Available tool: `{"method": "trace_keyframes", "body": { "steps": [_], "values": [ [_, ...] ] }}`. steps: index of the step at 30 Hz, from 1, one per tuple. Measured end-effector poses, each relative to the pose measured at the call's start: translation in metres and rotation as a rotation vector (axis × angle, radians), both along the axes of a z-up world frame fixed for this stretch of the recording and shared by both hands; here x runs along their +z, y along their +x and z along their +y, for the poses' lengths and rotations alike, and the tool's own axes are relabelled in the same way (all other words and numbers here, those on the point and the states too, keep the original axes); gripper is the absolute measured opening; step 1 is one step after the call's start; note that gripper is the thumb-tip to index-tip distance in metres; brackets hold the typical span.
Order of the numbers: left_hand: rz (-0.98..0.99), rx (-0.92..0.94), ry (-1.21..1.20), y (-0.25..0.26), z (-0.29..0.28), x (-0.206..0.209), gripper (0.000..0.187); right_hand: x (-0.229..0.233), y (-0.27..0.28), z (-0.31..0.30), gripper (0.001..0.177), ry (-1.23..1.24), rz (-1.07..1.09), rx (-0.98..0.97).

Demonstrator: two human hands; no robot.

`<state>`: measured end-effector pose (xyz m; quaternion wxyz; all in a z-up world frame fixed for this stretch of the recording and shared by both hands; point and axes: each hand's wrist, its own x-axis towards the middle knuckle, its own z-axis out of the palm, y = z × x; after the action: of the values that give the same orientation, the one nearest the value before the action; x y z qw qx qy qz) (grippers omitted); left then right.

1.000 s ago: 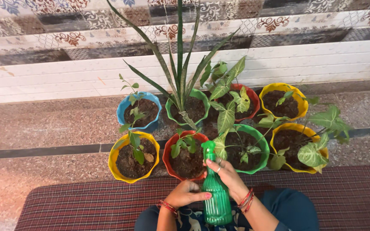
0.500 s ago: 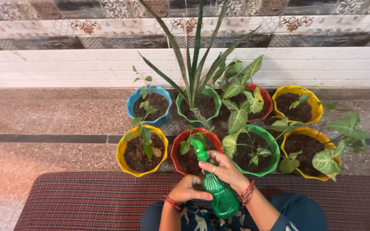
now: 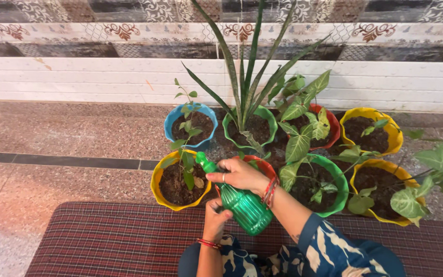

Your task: The person uses a green spray bottle to mist several potted plants arranged on a mat. They move the bottle from one pot to the next, spraying the leaves and soil of each plant in sequence.

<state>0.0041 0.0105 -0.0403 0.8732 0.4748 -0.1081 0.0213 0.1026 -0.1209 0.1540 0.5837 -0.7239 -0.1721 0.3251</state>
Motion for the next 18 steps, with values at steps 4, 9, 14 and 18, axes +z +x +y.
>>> {"method": "trace_keyframes", "body": {
  "steps": [4, 9, 14, 18],
  "values": [
    [0.061, 0.171, -0.111, 0.006, -0.002, 0.003, 0.06, 0.004, 0.018, 0.015, 0.031, 0.148, 0.048, -0.109],
    [0.05, 0.182, -0.338, 0.011, -0.002, 0.018, 0.061, 0.025, 0.044, 0.024, 0.031, 0.161, 0.17, -0.215],
    [-0.015, 0.146, -0.489, 0.008, 0.003, 0.035, 0.074, 0.044, 0.048, 0.048, 0.033, 0.198, 0.13, -0.11],
    [0.001, 0.146, -0.417, 0.008, 0.003, 0.047, 0.078, 0.049, 0.052, 0.065, 0.032, 0.176, 0.164, 0.066]
  ]
}}
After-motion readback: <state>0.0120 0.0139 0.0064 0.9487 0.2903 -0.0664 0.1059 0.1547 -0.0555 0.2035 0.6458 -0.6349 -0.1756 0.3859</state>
